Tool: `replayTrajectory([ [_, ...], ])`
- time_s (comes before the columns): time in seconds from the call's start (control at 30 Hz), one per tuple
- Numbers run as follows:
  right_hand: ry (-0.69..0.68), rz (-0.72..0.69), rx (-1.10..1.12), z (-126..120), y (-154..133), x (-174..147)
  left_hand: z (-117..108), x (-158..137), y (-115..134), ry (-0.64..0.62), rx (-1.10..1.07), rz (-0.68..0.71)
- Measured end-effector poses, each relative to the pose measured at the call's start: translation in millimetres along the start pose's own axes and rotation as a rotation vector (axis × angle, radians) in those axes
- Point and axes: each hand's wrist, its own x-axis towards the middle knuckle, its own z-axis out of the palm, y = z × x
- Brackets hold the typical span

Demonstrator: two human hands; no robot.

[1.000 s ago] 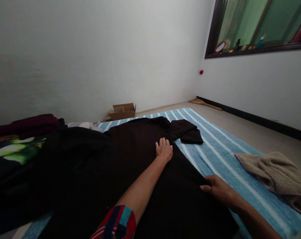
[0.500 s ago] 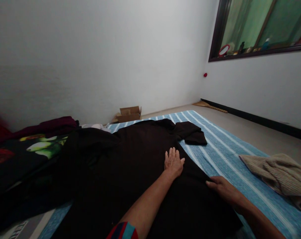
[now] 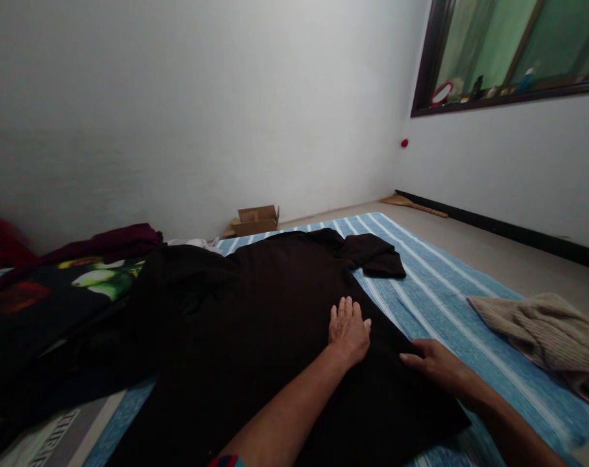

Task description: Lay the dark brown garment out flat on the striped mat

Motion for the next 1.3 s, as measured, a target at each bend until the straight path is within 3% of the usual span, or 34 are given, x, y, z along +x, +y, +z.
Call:
replayTrajectory([
  [0.23,-0.072,-0.045,0.117,-1.0,-3.4,-6.4,8.6,-20.9,7.7,0.074,-0.012,0.047],
  [0.67,-0.070,-0.034,0.248,5.1,-12.4,-15.5,10.4,-41.3,7.5,-0.007,-0.098,0.117],
  [0.9,-0.093,-0.083,0.267,9.5,-30.8,-21.7,-6.3,-44.2,2.4,-0.048,-0.239,0.079],
  [1.07,-0.084,-0.097,0.192,4.3,-21.1,-16.2,-25.5,-53.1,-9.9,-0.030,-0.214,0.081],
  [1.2,0.071,-0.075,-0.031,-2.6,2.9,-8.0,-43.3,-72.9,-25.7,-0.106,-0.160,0.087],
  [1.3,0.158,-0.058,-0.153,-4.8,13.3,-3.8,-59.6,-95.1,-53.6,-0.088,-0.129,0.066],
])
